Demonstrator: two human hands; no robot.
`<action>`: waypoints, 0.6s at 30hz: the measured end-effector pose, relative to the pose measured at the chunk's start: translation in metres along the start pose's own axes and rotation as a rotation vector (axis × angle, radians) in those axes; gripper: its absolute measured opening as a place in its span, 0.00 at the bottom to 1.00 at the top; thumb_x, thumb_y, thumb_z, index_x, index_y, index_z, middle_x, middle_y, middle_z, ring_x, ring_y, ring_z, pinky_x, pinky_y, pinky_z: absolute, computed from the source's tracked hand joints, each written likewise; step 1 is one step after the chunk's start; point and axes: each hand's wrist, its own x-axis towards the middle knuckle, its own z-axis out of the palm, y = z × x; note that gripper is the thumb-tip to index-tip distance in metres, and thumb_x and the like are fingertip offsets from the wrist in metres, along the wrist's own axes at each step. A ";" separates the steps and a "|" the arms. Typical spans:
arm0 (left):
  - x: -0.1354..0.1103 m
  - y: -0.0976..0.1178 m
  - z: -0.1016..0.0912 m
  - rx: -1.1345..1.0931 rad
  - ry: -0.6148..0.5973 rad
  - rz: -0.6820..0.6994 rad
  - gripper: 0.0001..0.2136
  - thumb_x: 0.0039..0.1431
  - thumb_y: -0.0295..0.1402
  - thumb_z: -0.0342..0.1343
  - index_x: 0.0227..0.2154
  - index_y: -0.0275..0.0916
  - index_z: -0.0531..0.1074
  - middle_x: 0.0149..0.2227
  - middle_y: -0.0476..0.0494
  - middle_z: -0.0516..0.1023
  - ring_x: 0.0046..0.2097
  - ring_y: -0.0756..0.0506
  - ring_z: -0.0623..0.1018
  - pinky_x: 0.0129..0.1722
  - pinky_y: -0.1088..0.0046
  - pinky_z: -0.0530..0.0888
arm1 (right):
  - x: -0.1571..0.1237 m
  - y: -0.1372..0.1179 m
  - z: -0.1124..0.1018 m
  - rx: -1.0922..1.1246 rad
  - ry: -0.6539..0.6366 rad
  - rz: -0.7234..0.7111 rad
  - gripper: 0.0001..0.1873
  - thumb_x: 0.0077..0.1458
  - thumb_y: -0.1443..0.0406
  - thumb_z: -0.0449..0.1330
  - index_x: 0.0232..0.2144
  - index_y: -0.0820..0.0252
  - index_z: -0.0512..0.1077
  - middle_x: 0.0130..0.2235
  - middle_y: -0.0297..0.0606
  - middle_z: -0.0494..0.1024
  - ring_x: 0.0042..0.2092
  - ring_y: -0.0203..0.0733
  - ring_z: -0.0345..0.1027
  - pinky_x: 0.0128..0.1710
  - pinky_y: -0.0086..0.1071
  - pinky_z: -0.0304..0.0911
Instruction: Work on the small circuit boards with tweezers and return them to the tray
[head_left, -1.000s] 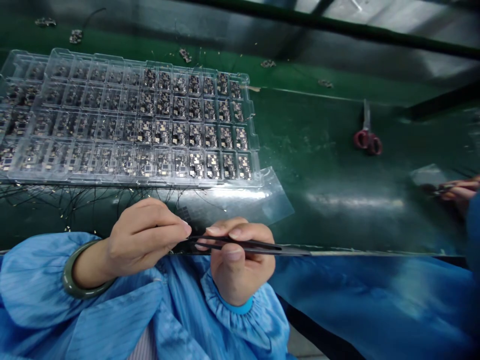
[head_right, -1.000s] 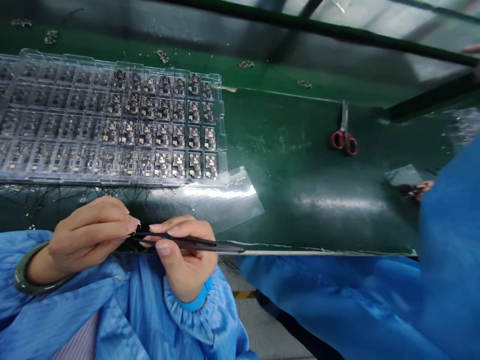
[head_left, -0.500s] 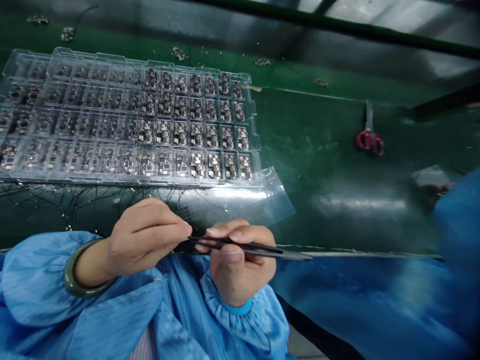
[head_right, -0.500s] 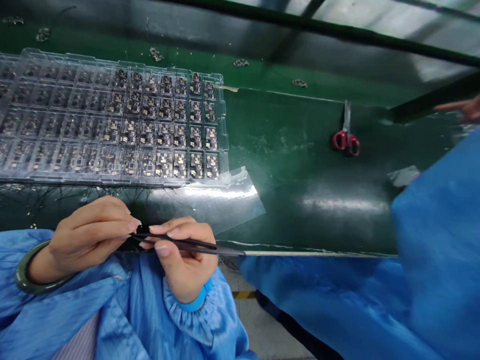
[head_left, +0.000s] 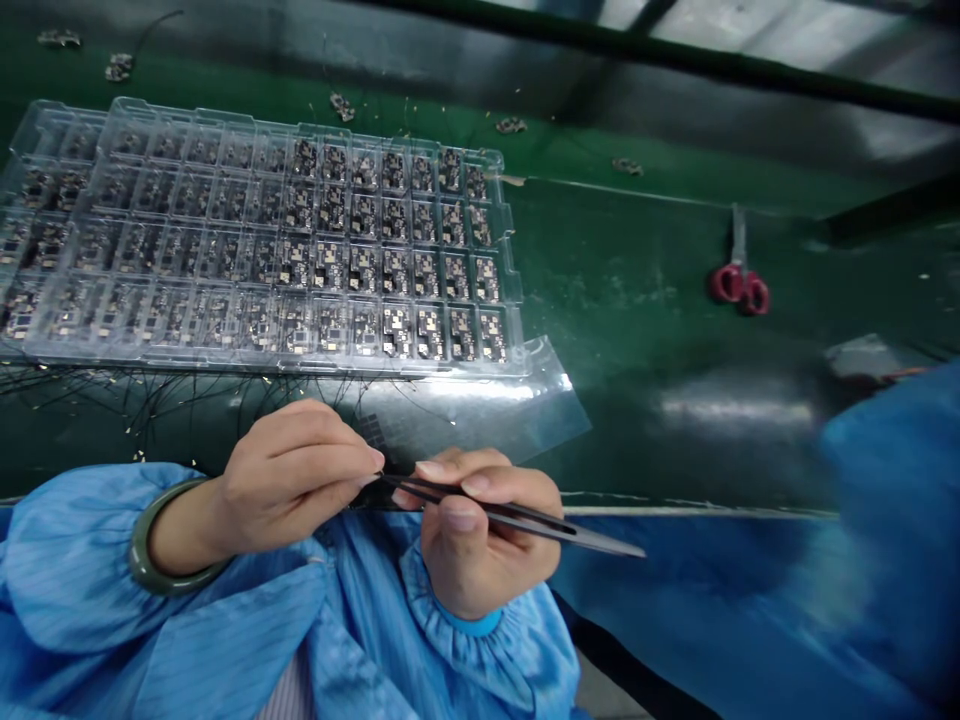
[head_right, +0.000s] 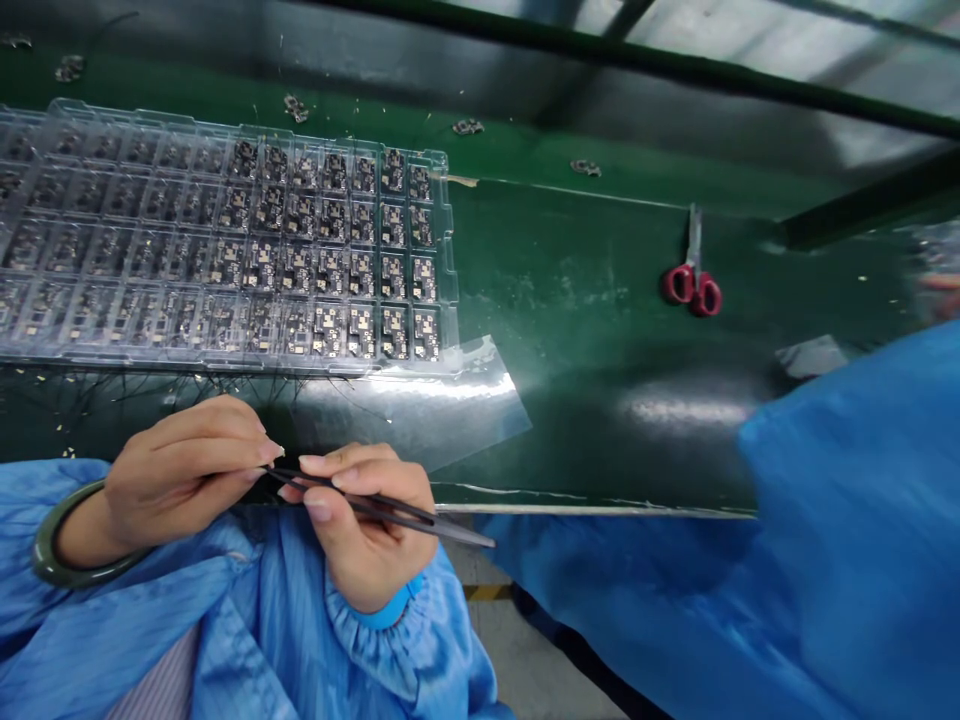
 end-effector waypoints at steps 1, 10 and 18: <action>0.000 0.000 0.000 -0.004 -0.002 -0.004 0.07 0.57 0.20 0.57 0.38 0.34 0.72 0.29 0.40 0.80 0.30 0.48 0.79 0.33 0.70 0.78 | 0.000 0.000 0.000 -0.010 0.003 0.001 0.11 0.55 0.70 0.63 0.39 0.50 0.72 0.35 0.31 0.80 0.27 0.36 0.75 0.22 0.31 0.76; -0.002 0.004 0.000 -0.045 0.016 -0.208 0.05 0.58 0.22 0.57 0.36 0.36 0.73 0.29 0.43 0.79 0.32 0.49 0.78 0.32 0.74 0.77 | -0.001 -0.006 0.004 -0.069 0.039 -0.100 0.08 0.56 0.64 0.64 0.39 0.49 0.72 0.32 0.31 0.80 0.26 0.35 0.74 0.16 0.27 0.72; -0.006 0.002 0.001 -0.048 0.040 -0.151 0.07 0.57 0.20 0.58 0.38 0.34 0.74 0.31 0.41 0.79 0.33 0.49 0.78 0.33 0.73 0.77 | 0.003 -0.004 0.011 -0.081 0.136 0.004 0.06 0.57 0.64 0.63 0.38 0.50 0.70 0.33 0.30 0.79 0.26 0.35 0.75 0.21 0.30 0.76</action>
